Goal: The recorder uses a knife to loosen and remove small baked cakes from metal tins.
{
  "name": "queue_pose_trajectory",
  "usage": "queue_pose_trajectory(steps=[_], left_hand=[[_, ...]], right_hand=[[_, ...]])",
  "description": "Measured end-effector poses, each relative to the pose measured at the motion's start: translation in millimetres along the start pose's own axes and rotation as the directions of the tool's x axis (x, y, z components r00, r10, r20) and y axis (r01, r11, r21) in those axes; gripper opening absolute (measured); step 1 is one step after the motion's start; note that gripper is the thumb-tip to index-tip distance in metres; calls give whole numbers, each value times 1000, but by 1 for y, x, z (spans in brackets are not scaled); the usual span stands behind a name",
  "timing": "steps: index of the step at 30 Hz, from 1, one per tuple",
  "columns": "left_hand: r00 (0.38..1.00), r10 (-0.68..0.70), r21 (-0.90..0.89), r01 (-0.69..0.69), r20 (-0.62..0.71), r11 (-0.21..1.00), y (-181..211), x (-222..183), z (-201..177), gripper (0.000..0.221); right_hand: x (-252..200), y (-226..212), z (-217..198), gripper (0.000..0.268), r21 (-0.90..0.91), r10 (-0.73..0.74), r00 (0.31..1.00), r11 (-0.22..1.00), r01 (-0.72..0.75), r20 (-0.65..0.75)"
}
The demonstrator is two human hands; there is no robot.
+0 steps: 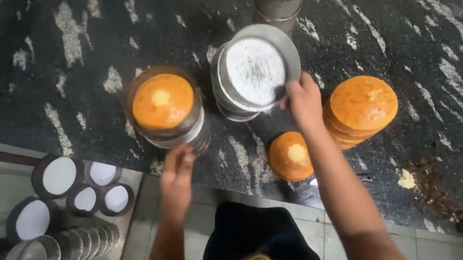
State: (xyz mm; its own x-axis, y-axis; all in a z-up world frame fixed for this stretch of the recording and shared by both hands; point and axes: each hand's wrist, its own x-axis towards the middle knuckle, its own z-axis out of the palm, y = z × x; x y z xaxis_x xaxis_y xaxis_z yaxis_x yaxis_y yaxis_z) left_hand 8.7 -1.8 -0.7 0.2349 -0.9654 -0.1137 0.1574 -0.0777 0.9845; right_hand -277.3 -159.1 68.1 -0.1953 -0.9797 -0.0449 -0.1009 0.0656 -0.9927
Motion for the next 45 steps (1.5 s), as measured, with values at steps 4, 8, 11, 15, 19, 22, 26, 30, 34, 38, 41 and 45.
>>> queue_pose_trajectory(steps=[4, 8, 11, 15, 19, 22, 26, 30, 34, 38, 41, 45], left_hand=[[996, 52, 42, -49, -77, 998, 0, 10, -28, 42], [986, 15, 61, -5, -167, 998, -17, 8, -50, 38], [978, -96, 70, 111, -187, 991, -21, 4, -57, 37], [974, -122, 57, 135, -190, 989, -23, 4, -61, 35], [964, -135, 13, 141, -228, 990, -34, 12, -72, 40], [954, -131, 46, 149, -268, 988, -37, 21, -80, 51], [948, -120, 117, 161, -296, 980, 7, 36, -68, 70], [948, -198, 80, 224, -249, 971, 31, 66, -66, 76], [963, -231, 142, 250, -138, 958, 41, 85, -64, 73], [964, -230, 141, 248, -131, 958, 45, 92, -66, 58], [929, -330, 108, 350, -170, 930, 57, 98, -72, 49], [944, -303, 103, 316, -129, 943, 59, 104, -74, 45]], right_hand=[[32, -14, 17, 25, -147, -38, 999, 988, 43, 35], [44, -9, 26, 24, -147, 74, 997, 987, -70, 26], [45, -9, 32, 24, -143, 71, 997, 988, -66, 34], [42, -18, 38, 27, -170, 101, 994, 981, -94, 30], [24, -21, 31, 37, -136, 84, 996, 987, -79, 28], [2, 4, 4, 39, -92, 66, 997, 994, -62, 37], [-26, 80, -64, 33, -306, -111, 994, 946, 103, -9], [-73, 135, -136, 31, -450, -73, 972, 892, -36, -221], [-124, 223, -202, 32, -802, -231, 953, 597, -18, -194], [-167, 229, -200, 58, -896, -311, 949, 407, 178, 48], [-178, 223, -190, 53, -958, -213, 977, 285, 33, -30], [-182, 230, -196, 36, -981, -118, 983, 148, -124, -142]])
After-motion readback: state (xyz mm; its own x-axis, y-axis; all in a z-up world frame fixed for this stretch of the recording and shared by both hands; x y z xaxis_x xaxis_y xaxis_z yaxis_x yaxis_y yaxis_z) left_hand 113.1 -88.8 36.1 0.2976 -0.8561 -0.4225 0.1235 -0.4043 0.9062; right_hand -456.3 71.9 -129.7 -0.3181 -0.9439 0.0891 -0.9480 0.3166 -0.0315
